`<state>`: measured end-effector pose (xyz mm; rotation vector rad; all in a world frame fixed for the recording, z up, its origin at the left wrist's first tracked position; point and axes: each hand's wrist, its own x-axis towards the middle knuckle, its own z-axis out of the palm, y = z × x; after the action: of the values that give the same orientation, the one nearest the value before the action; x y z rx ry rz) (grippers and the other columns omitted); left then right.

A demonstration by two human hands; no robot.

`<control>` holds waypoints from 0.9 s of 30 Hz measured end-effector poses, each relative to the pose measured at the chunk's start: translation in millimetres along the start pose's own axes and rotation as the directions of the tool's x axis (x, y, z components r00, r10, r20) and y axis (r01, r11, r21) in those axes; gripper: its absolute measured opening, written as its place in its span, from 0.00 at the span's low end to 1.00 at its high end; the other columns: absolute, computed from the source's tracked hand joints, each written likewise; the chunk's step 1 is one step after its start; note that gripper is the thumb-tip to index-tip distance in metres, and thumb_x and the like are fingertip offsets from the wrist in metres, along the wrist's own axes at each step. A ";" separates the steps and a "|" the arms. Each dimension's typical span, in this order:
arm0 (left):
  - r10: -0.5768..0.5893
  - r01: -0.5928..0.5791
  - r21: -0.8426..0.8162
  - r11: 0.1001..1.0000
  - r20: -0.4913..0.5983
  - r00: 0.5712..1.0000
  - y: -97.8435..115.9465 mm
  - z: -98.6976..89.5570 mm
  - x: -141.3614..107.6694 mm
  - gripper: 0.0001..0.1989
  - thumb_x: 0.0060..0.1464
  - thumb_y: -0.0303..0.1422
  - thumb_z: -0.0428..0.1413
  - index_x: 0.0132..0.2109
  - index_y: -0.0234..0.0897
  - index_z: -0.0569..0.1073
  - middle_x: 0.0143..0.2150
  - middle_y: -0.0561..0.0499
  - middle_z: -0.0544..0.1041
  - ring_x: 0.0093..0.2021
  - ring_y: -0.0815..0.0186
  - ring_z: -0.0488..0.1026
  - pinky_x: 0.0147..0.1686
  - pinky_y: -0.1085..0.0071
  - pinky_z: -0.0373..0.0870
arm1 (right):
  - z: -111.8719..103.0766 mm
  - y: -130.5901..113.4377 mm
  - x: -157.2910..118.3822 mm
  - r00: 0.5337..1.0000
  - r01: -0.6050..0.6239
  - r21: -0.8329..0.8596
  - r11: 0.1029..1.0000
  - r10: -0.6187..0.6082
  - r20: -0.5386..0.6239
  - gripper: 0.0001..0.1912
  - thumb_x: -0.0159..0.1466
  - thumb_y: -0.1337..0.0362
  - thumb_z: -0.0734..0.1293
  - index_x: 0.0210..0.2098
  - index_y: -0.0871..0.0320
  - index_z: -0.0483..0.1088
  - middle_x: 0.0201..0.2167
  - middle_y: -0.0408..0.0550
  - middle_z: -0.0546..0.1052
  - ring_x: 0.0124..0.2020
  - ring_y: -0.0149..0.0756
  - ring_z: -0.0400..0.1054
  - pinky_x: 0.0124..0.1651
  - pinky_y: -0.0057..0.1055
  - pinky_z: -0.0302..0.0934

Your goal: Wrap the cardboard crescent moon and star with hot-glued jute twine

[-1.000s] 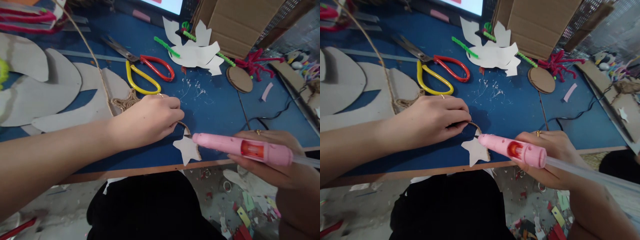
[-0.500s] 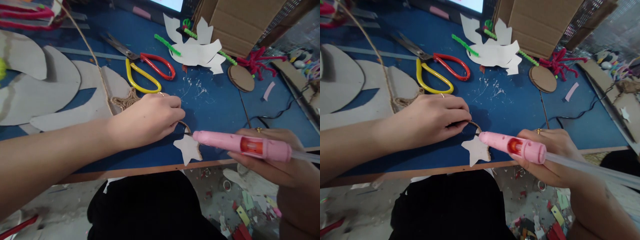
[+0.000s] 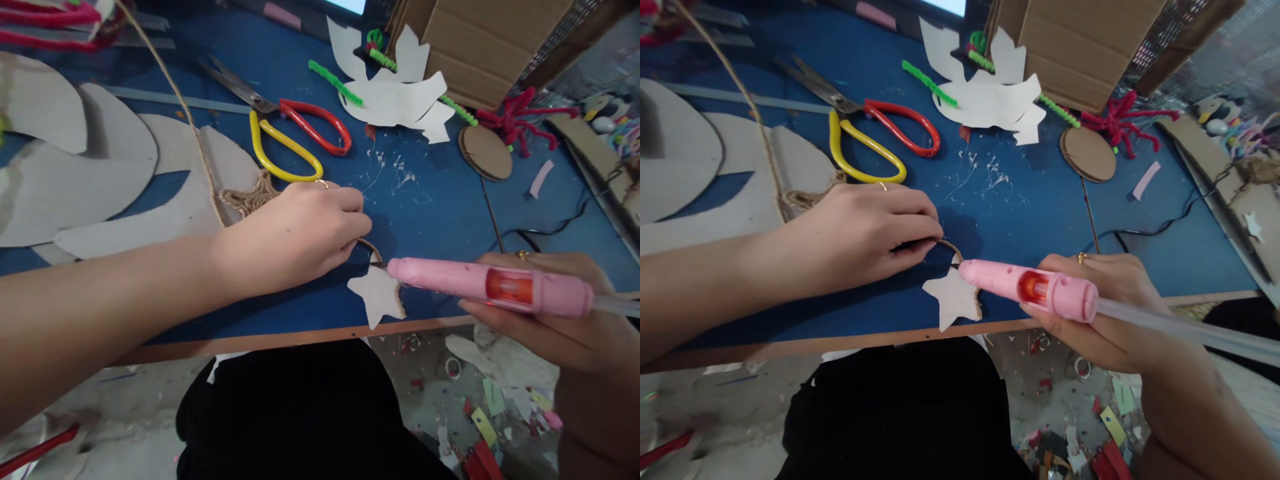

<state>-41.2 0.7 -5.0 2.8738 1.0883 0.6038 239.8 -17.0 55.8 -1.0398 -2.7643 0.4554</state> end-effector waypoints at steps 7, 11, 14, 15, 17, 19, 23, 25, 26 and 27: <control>0.000 0.000 -0.003 1.000 0.016 1.000 -0.4 -0.3 0.9 0.12 0.58 0.25 0.49 0.39 0.36 0.77 0.39 0.48 0.77 0.34 0.64 0.74 0.32 0.70 0.68 | -1.5 0.4 -0.5 1.000 0.004 -0.054 0.999 -0.005 -0.013 0.12 0.65 0.63 0.63 0.27 0.54 0.57 0.18 0.35 0.60 0.17 0.25 0.53 0.20 0.28 0.50; 0.002 -0.002 0.002 1.000 0.020 1.000 -0.5 -0.1 1.5 0.12 0.59 0.25 0.49 0.39 0.36 0.78 0.39 0.48 0.77 0.34 0.63 0.74 0.30 0.70 0.67 | -2.3 -0.1 -0.3 1.000 0.010 -0.104 0.994 -0.012 -0.020 0.11 0.65 0.63 0.64 0.28 0.54 0.58 0.19 0.35 0.61 0.18 0.25 0.54 0.22 0.27 0.51; 0.000 0.000 0.004 1.000 0.019 1.000 -0.3 -0.5 1.2 0.11 0.59 0.25 0.49 0.39 0.36 0.77 0.39 0.48 0.77 0.34 0.63 0.74 0.31 0.70 0.67 | -2.1 0.7 -0.2 0.999 0.031 -0.087 0.996 -0.032 -0.003 0.12 0.65 0.63 0.63 0.27 0.54 0.57 0.18 0.35 0.59 0.17 0.25 0.53 0.21 0.27 0.50; 0.000 0.000 0.003 1.000 0.019 1.000 -0.1 -0.7 1.1 0.11 0.58 0.26 0.49 0.39 0.36 0.77 0.39 0.48 0.77 0.34 0.63 0.74 0.31 0.69 0.67 | -2.0 0.9 -0.2 0.999 0.036 -0.070 0.997 -0.035 0.006 0.12 0.65 0.63 0.63 0.27 0.54 0.57 0.18 0.35 0.59 0.17 0.25 0.53 0.20 0.27 0.50; 0.000 0.000 -0.001 1.000 0.020 1.000 0.1 -1.0 0.9 0.11 0.58 0.25 0.49 0.39 0.36 0.77 0.39 0.47 0.77 0.34 0.62 0.74 0.31 0.69 0.68 | -1.9 0.7 -0.1 0.999 0.040 -0.032 0.999 -0.039 0.018 0.12 0.64 0.63 0.64 0.26 0.53 0.58 0.18 0.35 0.60 0.16 0.25 0.53 0.19 0.27 0.50; 0.001 0.000 -0.005 1.000 0.019 1.000 0.2 -0.9 0.8 0.12 0.58 0.25 0.49 0.39 0.36 0.77 0.39 0.48 0.77 0.34 0.62 0.74 0.31 0.68 0.68 | -2.1 -0.3 -0.1 0.999 0.037 -0.001 0.999 -0.037 0.026 0.11 0.64 0.64 0.64 0.26 0.53 0.58 0.18 0.35 0.61 0.16 0.25 0.53 0.19 0.27 0.50; -0.004 0.004 0.006 1.000 0.017 1.000 -0.1 0.7 1.0 0.12 0.58 0.25 0.49 0.38 0.36 0.77 0.39 0.48 0.77 0.34 0.63 0.74 0.31 0.68 0.67 | -2.7 -0.7 0.2 0.999 0.032 -0.011 0.999 -0.032 0.010 0.10 0.64 0.64 0.64 0.27 0.53 0.60 0.18 0.36 0.60 0.16 0.26 0.53 0.18 0.29 0.49; -0.006 0.005 0.012 1.000 0.019 1.000 -0.2 1.2 1.2 0.11 0.58 0.25 0.49 0.38 0.37 0.77 0.39 0.48 0.77 0.34 0.63 0.74 0.31 0.69 0.67 | -2.5 0.7 0.7 0.999 0.030 -0.054 0.998 -0.031 -0.010 0.09 0.64 0.63 0.64 0.28 0.52 0.60 0.17 0.37 0.61 0.16 0.28 0.54 0.18 0.30 0.49; -0.005 0.005 0.012 1.000 0.017 1.000 -0.1 1.1 1.2 0.11 0.58 0.25 0.49 0.38 0.37 0.77 0.39 0.48 0.78 0.34 0.63 0.74 0.31 0.70 0.67 | -2.3 1.5 1.0 0.999 0.028 -0.071 0.997 -0.029 -0.018 0.09 0.64 0.63 0.64 0.28 0.52 0.60 0.17 0.37 0.61 0.15 0.28 0.54 0.18 0.30 0.50; -0.004 0.004 0.011 1.000 0.016 1.000 0.1 0.8 1.2 0.12 0.58 0.25 0.49 0.38 0.37 0.77 0.39 0.48 0.78 0.34 0.64 0.74 0.31 0.70 0.67 | -2.1 2.2 1.3 0.999 0.028 -0.079 0.996 -0.030 -0.023 0.09 0.64 0.63 0.64 0.27 0.52 0.60 0.17 0.37 0.61 0.15 0.29 0.54 0.18 0.30 0.50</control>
<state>-40.0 1.5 -5.3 2.8803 1.0985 0.5749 240.8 -14.0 57.1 -1.0136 -2.7924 0.3297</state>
